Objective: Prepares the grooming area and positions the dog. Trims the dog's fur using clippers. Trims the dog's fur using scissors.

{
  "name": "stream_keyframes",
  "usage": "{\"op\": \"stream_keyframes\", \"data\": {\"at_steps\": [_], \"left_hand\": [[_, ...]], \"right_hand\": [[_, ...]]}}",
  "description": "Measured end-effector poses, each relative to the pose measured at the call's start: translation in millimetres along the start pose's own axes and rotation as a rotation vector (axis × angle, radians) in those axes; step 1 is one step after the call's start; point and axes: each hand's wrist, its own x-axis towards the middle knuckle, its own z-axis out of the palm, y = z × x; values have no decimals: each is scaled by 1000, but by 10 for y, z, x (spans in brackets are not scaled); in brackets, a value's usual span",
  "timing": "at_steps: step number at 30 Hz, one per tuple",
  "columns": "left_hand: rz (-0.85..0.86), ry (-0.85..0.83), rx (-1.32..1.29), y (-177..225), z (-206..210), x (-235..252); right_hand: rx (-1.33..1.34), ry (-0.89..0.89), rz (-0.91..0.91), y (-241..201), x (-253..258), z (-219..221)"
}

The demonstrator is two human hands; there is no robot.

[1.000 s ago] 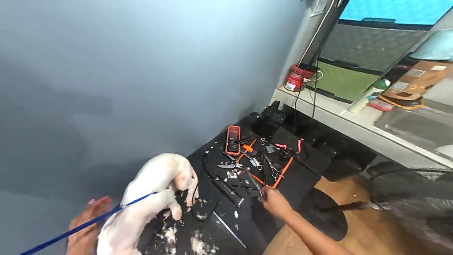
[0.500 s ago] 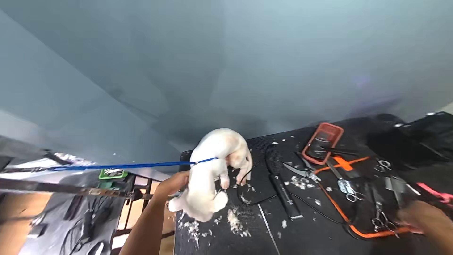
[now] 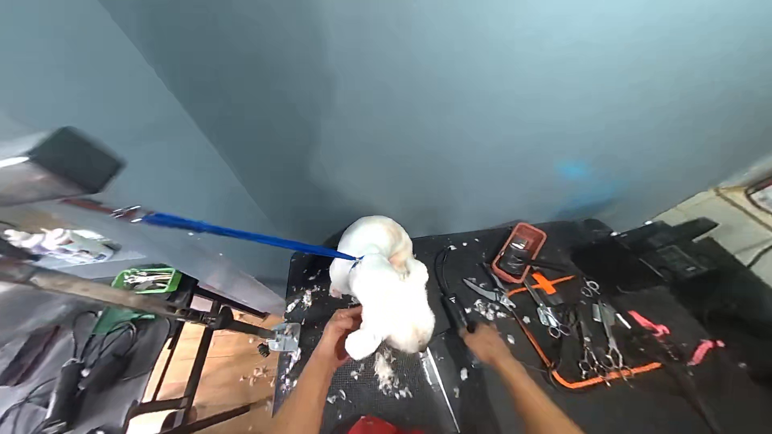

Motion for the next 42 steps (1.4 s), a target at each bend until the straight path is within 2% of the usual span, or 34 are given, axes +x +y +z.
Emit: {"op": "stream_keyframes", "data": {"at_steps": [2, 5, 8, 9, 11, 14, 18, 20, 23, 26, 29, 33, 36, 38, 42], "left_hand": [[78, -44, -69, -70, 26, 0], [130, 37, -177, -126, 111, -19], [217, 65, -248, -194, 128, -41], [233, 68, -267, -194, 125, -49], [218, 104, -331, -176, 141, -53], [133, 177, -491, -170, 175, -65], [25, 187, -695, -182, 132, -39], [17, 179, -705, -197, 97, -22], [121, 243, -546, -161, 73, 24], [419, 290, -155, 0, -94, 68], [636, 169, 148, 221, -375, 115], [657, -107, 427, 685, -533, 200], [606, -276, 603, 978, -547, 240], [623, -279, 749, 1002, -519, 217], [795, -268, 949, 883, -486, 203]], "right_hand": [[-105, 81, -12, -182, -11, 94], [-161, 92, 9, -244, -17, 163], [-46, 110, -1, -121, 7, 93], [101, 149, -3, -98, -49, 42], [556, 178, -19, -133, -284, -95], [1224, 8, -141, -267, -799, -327], [1633, -204, -346, -567, -1407, -689], [1780, -197, -360, -749, -1674, -773], [1908, -205, -444, -984, -2007, -795], [2038, -312, -535, -1144, -2262, -762], [2067, -298, -577, -1302, -2523, -759], [1923, -263, -647, -1471, -2796, -706], [1744, -233, -793, -1516, -2909, -608], [1631, -155, -848, -1588, -2980, -552], [1550, -98, -894, -1700, -3052, -426]]}}
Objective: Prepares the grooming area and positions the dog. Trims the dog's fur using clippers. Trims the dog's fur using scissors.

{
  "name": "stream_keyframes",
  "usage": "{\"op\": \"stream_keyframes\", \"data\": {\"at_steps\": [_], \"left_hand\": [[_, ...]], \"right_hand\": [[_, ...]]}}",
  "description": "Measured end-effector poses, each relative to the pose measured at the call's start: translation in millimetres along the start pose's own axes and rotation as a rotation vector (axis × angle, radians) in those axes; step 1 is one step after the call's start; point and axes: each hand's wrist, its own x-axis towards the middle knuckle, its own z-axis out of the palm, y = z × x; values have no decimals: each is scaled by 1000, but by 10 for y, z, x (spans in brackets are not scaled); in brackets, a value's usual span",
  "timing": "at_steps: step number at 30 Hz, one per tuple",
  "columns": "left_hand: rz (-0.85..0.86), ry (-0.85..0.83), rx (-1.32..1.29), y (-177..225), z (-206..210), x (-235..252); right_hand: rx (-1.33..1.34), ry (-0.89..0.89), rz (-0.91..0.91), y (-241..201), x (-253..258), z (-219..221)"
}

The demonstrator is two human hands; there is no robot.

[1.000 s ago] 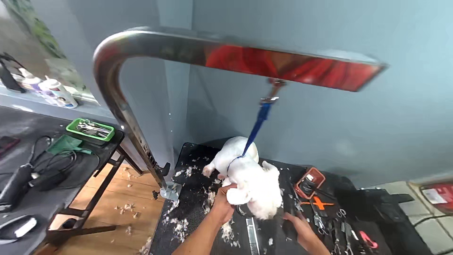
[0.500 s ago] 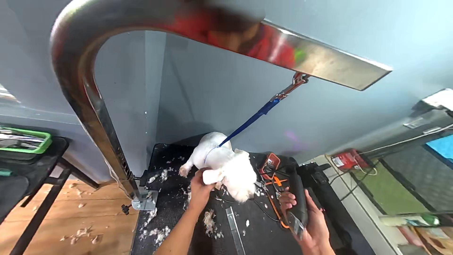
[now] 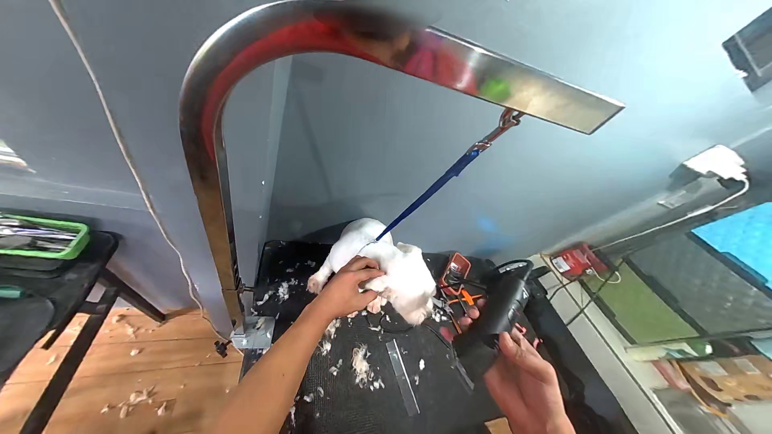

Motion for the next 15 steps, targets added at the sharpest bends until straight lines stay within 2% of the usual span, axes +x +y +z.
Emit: {"op": "stream_keyframes", "data": {"at_steps": [3, 6, 8, 10, 13, 15], "left_hand": [[24, -96, -2, 46, -40, 115], [28, -259, -16, 98, -152, 377], [32, -337, 19, 162, -191, 528], [43, -371, 25, 211, -182, 622], [50, -370, 26, 249, -130, 682], [62, -356, 29, 287, -101, 715]], "right_hand": [[-163, 63, 20, 77, -33, 164], [-90, 98, -26, 235, -12, 220], [99, 120, 15, 245, 41, 238], [404, 95, 73, 215, 103, 242], [817, 70, 34, 186, 145, 252], [922, 42, -3, 145, 171, 240]]}}
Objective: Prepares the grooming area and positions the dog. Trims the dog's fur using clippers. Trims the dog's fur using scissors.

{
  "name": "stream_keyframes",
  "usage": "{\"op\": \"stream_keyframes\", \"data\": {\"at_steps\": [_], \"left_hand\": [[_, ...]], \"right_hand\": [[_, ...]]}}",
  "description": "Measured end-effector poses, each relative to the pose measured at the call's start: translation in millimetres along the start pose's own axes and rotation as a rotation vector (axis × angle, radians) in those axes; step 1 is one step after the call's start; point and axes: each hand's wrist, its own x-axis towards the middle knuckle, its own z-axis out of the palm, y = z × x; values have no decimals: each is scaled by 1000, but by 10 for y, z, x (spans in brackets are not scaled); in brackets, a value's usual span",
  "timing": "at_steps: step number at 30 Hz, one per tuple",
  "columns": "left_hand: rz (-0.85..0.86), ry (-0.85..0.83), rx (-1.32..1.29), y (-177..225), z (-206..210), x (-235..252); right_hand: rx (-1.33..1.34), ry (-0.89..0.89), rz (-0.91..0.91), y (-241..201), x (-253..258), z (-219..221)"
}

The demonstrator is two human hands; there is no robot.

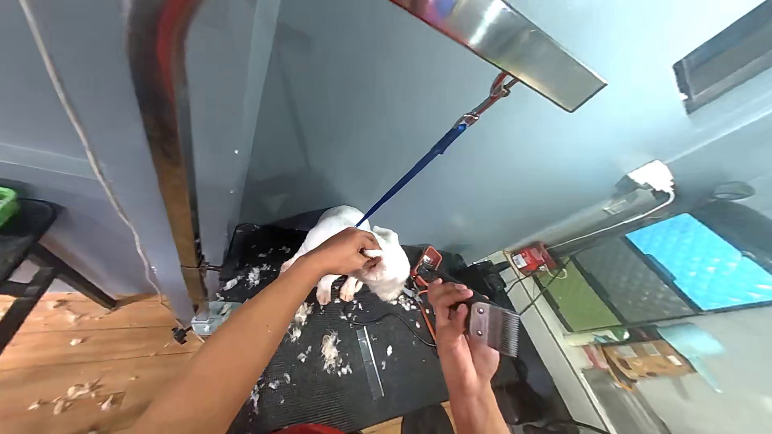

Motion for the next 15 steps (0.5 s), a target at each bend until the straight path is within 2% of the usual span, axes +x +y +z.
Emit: {"op": "stream_keyframes", "data": {"at_steps": [7, 9, 11, 15], "left_hand": [[-103, 0, 6, 28, 2, 123], [-156, -22, 14, 68, -33, 161], [-184, -41, 7, 115, -79, 194], [-211, -88, 53, 189, -134, 352]], "right_hand": [[11, -51, -31, -95, 37, 71], [-182, -66, -38, -131, 27, 46], [-522, -94, 16, -208, -7, -26], [-942, 66, -84, -80, -85, -100]]}}
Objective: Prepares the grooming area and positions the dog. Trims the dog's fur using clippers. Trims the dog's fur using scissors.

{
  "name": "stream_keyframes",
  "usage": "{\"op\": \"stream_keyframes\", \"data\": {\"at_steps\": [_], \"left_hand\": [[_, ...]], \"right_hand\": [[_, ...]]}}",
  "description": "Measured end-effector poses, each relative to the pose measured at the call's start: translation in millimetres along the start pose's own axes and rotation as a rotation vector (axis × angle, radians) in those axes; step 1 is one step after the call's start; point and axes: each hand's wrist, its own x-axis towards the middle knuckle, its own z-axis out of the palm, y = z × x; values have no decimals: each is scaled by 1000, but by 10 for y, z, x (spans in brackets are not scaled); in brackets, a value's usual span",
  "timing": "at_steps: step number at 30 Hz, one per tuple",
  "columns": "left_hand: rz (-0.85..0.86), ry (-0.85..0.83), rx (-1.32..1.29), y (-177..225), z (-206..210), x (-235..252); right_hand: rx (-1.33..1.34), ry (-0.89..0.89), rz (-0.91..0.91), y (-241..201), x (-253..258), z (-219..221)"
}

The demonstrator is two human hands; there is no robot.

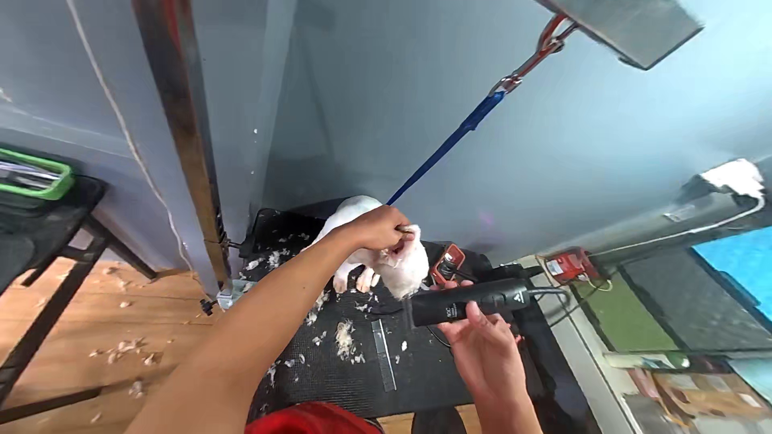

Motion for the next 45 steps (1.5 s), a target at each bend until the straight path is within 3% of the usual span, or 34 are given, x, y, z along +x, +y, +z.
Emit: {"op": "stream_keyframes", "data": {"at_steps": [3, 9, 14, 25, 32, 36, 38, 42, 45], "left_hand": [[-16, -31, 58, 36, -23, 117], [-38, -72, 92, 79, -36, 231], [-50, -61, 110, 76, -2, 240], [-65, -109, 154, 184, -39, 304], [-120, -141, 209, 327, 41, 439], [-112, -177, 254, 477, 1, 480], [-98, -192, 282, 547, 11, 505], [-93, -202, 289, 608, 46, 554], [-105, -201, 291, 628, 70, 572]], "right_hand": [[-268, -25, -148, 218, -7, 6], [-886, -191, -750, 610, 127, -157], [-979, -280, -924, 704, 207, -308], [-1216, -341, -970, 877, 467, -288], [-1183, -304, -815, 895, 444, -271], [-1186, -264, -1038, 828, 388, -335], [-1206, -227, -1060, 861, 402, -326], [-1178, -205, -986, 994, 489, -328], [-1107, -239, -798, 976, 455, -323]]}}
